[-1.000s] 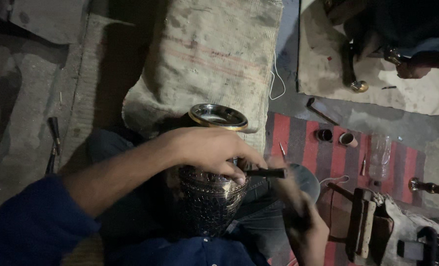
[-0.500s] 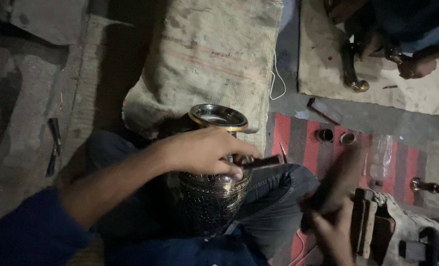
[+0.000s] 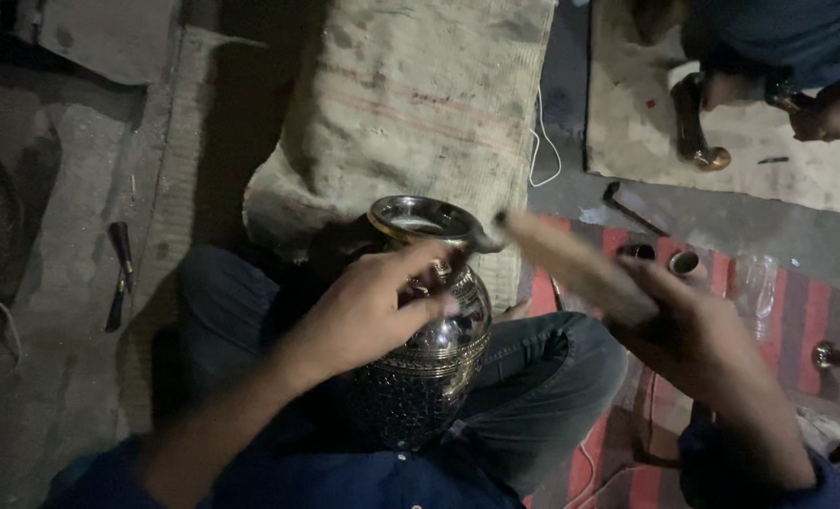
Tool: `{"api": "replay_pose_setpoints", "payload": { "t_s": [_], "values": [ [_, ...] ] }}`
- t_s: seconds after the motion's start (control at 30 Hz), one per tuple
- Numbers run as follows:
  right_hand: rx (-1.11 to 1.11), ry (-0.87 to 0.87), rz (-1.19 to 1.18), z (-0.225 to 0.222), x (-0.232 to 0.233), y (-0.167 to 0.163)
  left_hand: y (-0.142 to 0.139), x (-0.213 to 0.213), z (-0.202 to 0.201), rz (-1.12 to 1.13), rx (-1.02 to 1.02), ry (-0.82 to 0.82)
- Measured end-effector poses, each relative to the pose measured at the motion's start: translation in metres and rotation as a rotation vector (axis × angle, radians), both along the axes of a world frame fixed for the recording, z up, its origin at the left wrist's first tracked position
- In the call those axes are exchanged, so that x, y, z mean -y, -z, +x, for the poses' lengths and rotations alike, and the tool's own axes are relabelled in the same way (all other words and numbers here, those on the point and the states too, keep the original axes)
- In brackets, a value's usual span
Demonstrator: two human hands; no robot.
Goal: The person holds a silver metal vessel with a gold rim in their left hand and repeatedly strikes it with a wooden mallet in their right hand. The person rotates the vessel to work on different sections while seated on the floor.
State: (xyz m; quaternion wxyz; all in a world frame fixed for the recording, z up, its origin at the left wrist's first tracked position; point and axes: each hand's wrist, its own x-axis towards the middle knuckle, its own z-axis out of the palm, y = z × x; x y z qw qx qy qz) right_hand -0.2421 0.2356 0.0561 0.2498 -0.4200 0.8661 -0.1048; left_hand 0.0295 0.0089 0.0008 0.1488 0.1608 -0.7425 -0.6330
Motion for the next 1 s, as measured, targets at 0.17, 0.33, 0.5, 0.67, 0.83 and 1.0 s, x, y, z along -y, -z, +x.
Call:
{"api": "replay_pose_setpoints", "payload": {
  "t_s": [0.17,0.33,0.5,0.67,0.83,1.0],
  "values": [
    [0.043,-0.197,-0.136,-0.022,0.026,0.005,0.014,-0.011,0.001,0.117,-0.007,-0.198],
    [0.537,0.257,-0.305,-0.037,0.055,0.0,0.018,-0.015,-0.001,0.114,0.127,-0.25],
    [-0.094,-0.398,0.29,-0.034,0.102,-0.015,0.016,-0.012,-0.001,0.117,0.089,-0.206],
    [0.094,-0.241,0.167,-0.037,0.092,-0.013,0.008,-0.007,-0.004,0.123,0.169,-0.083],
    [0.279,-0.25,-0.118,-0.051,0.033,0.026,0.001,0.005,-0.011,-0.018,0.194,0.087],
    [0.564,0.222,-0.321,-0.043,-0.068,0.074,-0.001,0.018,-0.026,-0.187,-0.056,0.283]
  ]
}}
